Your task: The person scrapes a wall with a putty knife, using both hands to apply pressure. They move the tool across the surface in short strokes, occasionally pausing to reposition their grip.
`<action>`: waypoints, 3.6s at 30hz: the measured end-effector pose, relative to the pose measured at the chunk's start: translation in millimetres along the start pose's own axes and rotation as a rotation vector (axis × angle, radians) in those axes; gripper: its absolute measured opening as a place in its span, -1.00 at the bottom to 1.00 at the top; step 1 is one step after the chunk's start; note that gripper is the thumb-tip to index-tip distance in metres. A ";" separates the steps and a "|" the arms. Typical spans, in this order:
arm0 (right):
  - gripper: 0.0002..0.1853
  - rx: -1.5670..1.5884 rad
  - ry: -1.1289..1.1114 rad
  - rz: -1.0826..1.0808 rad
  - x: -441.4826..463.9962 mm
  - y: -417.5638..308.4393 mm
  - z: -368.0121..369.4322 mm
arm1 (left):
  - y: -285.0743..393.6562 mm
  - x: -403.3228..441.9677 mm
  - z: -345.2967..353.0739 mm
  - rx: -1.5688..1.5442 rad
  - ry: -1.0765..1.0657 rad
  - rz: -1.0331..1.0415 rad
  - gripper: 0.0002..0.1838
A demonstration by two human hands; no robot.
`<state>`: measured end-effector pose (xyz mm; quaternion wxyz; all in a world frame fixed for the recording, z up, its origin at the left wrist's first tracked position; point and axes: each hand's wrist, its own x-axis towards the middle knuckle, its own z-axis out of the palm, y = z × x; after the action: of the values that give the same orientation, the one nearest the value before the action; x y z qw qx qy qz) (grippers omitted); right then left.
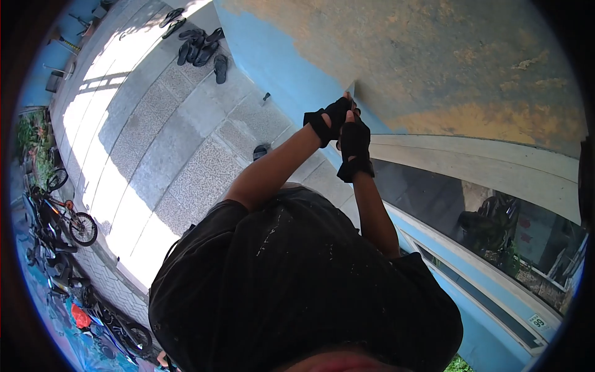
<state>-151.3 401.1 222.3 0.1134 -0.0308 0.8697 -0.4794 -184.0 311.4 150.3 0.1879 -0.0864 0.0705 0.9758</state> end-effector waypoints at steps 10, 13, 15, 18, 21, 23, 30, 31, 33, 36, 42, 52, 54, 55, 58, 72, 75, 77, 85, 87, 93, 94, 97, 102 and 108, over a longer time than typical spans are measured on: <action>-0.55 0.383 -0.049 0.339 -20.0 -47.3 5.3 | 12.4 13.1 -26.9 0.203 0.147 -0.091 -0.48; -0.56 0.501 -0.031 0.303 -37.3 -42.4 -22.6 | -30.7 60.5 -81.0 1.449 -0.510 0.867 -0.44; -0.59 0.515 0.029 0.329 -44.7 -48.9 -37.9 | -48.9 48.8 -53.2 1.312 -0.216 0.709 -0.44; -0.60 0.196 0.042 0.163 -36.7 -39.7 -37.6 | -32.3 -48.3 64.0 1.520 0.345 0.378 -0.52; -0.65 0.300 -0.097 0.286 -36.0 -51.7 -45.9 | -28.8 -72.6 88.3 0.765 0.402 0.341 -0.57; -0.65 0.151 -0.117 0.080 -19.7 -5.7 -48.0 | -28.6 -88.7 100.8 1.136 0.300 0.619 -0.52; -0.58 0.122 -0.131 0.147 -38.8 -45.8 -56.3 | -34.2 -66.4 97.0 1.410 0.527 0.754 -0.52; -0.52 0.127 -0.152 0.185 -35.8 -41.1 -58.1 | -37.3 -63.9 98.4 1.388 0.527 0.806 -0.52; -0.51 0.145 -0.163 0.235 -28.5 -32.0 -61.1 | -39.0 -59.7 103.9 1.360 0.538 0.858 -0.53; -0.51 0.161 -0.219 0.281 -25.2 -33.2 -67.0 | -36.2 -61.4 106.9 1.468 0.521 0.928 -0.51; -0.53 -0.223 -0.132 -0.110 -22.4 -40.4 -61.6 | -39.8 -52.8 104.9 1.574 0.626 0.947 -0.54; -0.57 -0.200 -0.237 -0.186 -20.4 -29.2 -59.6 | -33.8 -49.4 100.3 1.371 0.605 0.859 -0.66; -0.62 -0.249 -0.192 -0.310 -26.8 -25.2 -63.9 | -35.3 -48.8 102.6 1.416 0.534 0.995 -0.71; -0.66 -0.305 -0.146 -0.440 -26.1 -26.6 -65.3 | -32.7 -48.6 102.2 1.419 0.529 0.998 -0.71; -0.48 -0.335 -0.309 -0.148 -13.8 -44.4 -56.0 | -22.6 -48.5 95.2 1.462 0.556 0.943 -0.70; -0.66 -0.171 -0.134 -0.185 -29.6 -37.0 -50.8 | -18.9 -56.6 95.6 1.504 0.465 0.966 -0.65; -0.51 -0.288 -0.183 -0.204 -26.4 -44.4 -59.8 | -16.5 -57.5 106.7 1.587 0.444 0.945 -0.68; -0.40 -0.381 -0.247 -0.180 -22.3 -43.8 -55.1 | -13.0 -52.7 100.6 1.517 0.511 0.904 -0.72; -0.56 -0.186 -0.217 -0.137 -26.6 -51.8 -52.3 | -18.0 -50.3 90.2 1.450 0.475 0.843 -0.64; -0.57 -0.193 -0.219 -0.185 -14.2 -45.6 -41.9 | -11.0 -47.4 87.2 1.393 0.527 0.979 -0.63; -0.59 -0.202 -0.074 -0.385 -25.0 -26.8 -46.4 | -22.3 -49.4 85.8 1.437 0.474 0.969 -0.62; -0.59 -0.081 -0.143 -0.212 -24.8 -25.5 -48.0 | -22.4 -52.0 92.3 1.471 0.460 0.907 -0.60; -0.59 -0.142 -0.117 -0.272 -14.8 -34.3 -34.7 | -7.1 -55.7 90.0 1.445 0.479 0.948 -0.59; -0.66 -0.082 -0.219 -0.051 -11.9 12.3 -44.3 | -17.3 -49.8 91.1 1.479 0.474 1.051 -0.61; -0.55 -0.062 -0.239 -0.108 -8.6 -45.5 -37.1 | -3.3 -53.4 90.6 1.466 0.530 1.070 -0.64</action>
<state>-153.9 408.6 281.0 0.1895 -0.1379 0.8615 -0.4503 -146.7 311.0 248.7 -0.2994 -0.1217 0.7371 0.5935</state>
